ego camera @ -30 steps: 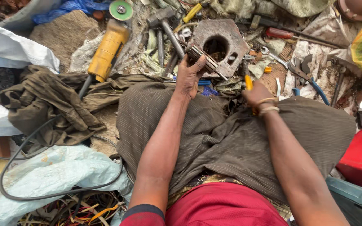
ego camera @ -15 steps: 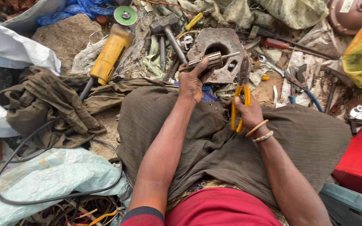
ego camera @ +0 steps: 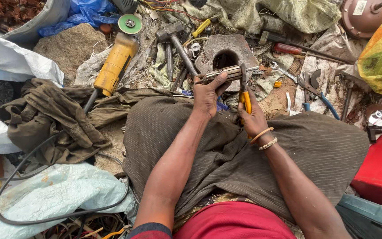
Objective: The person sits on the ground and uses pliers and a screwdriver to manipulate a small cylindrical electrical component. They repeatedly adjust and tighten parts of the component while surrounded by tools and debris.
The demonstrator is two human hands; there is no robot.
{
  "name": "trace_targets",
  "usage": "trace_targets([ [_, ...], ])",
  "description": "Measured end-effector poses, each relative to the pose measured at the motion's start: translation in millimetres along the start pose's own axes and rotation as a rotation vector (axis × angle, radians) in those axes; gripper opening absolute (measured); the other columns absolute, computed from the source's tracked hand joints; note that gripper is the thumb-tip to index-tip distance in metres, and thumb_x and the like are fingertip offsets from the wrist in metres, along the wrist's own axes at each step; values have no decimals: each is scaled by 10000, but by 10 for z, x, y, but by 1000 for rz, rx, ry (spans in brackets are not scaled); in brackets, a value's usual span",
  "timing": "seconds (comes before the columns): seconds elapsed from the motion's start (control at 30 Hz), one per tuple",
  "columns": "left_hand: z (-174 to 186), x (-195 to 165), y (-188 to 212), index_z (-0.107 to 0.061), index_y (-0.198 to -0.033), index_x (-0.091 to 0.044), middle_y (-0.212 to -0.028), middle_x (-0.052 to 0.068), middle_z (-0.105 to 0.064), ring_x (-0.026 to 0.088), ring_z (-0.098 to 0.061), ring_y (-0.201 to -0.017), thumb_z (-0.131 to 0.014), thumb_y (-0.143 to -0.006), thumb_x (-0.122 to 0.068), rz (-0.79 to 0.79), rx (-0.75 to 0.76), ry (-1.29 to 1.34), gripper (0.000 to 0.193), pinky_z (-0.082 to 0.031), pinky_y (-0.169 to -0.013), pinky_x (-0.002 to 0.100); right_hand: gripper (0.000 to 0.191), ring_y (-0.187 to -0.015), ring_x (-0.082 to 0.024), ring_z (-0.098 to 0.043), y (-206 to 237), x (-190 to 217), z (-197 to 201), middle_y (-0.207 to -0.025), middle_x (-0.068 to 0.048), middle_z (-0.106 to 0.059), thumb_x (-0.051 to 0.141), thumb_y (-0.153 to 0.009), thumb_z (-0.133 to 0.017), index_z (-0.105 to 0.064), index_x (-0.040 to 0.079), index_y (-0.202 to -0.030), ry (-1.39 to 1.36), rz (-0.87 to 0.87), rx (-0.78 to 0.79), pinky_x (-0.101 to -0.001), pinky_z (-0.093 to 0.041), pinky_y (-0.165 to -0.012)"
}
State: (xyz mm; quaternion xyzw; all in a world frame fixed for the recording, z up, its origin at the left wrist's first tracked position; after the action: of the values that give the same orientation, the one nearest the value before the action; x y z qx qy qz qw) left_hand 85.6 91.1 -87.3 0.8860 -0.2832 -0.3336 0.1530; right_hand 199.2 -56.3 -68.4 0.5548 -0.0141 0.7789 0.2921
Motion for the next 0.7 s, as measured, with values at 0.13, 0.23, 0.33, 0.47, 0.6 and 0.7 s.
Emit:
trace_targets([
  [0.13, 22, 78, 4, -306, -1161, -83, -1048, 165, -661, 298, -738, -956, -852, -765, 5, 7, -13, 44, 680, -668, -883, 409, 682, -1021, -302, -661, -11, 14, 114, -1284, -195, -663, 447, -1078, -500, -196, 378, -1684, 509, -201, -13, -442, -567, -831],
  [0.23, 37, 103, 5, -340, -1198, -22, -1058, 201, -678, 310, -739, -958, -862, -790, -18, 30, 0, 68, 663, -668, -891, 421, 690, -1030, -397, -711, 25, -82, 168, -1230, -240, -704, 488, -1066, -445, -156, 423, -1689, 578, -362, 57, -503, -598, -859],
  [0.33, 29, 76, -8, -370, -1215, 20, -1061, 215, -681, 313, -744, -963, -882, -799, -34, 5, 29, 88, 662, -672, -893, 438, 667, -1127, -373, -666, 5, 136, 178, -1342, -209, -628, 460, -1045, -483, -201, 384, -1644, 495, -55, 14, -508, -566, -901],
  [0.47, 79, 102, -25, -337, -1185, -63, -1025, 184, -682, 296, -746, -931, -874, -744, -36, 8, -45, 35, 695, -670, -872, 432, 622, -1141, -362, -653, 56, 375, 201, -1262, -225, -636, 436, -1087, -477, -254, 321, -1656, 490, 199, -58, -505, -544, -933],
  [0.6, 75, 119, -9, -350, -1174, -63, -1036, 184, -680, 290, -743, -935, -871, -758, -22, 9, -45, 45, 668, -673, -878, 437, 670, -962, -386, -701, 79, 32, 194, -1110, -167, -694, 473, -1054, -447, -273, 333, -1686, 516, -365, 32, -530, -581, -873],
  [0.7, -9, 99, 46, -482, -1144, -19, -1078, 223, -706, 320, -747, -975, -884, -781, -72, 36, 22, 53, 544, -673, -884, 428, 717, -984, -269, -671, 44, 242, 152, -1101, -166, -676, 477, -1008, -655, -381, 41, -1508, 469, -90, -34, -490, -533, -861],
])
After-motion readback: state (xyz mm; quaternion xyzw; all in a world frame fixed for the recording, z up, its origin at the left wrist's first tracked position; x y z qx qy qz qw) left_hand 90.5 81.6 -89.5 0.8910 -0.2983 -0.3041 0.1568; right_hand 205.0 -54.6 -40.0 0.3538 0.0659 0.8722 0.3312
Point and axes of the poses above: each hand's wrist, its own y-axis away from the middle knuckle, its own z-axis out of the back of the hand, x = y × z, the point moved 8 cm from there along -y, towards the middle knuckle
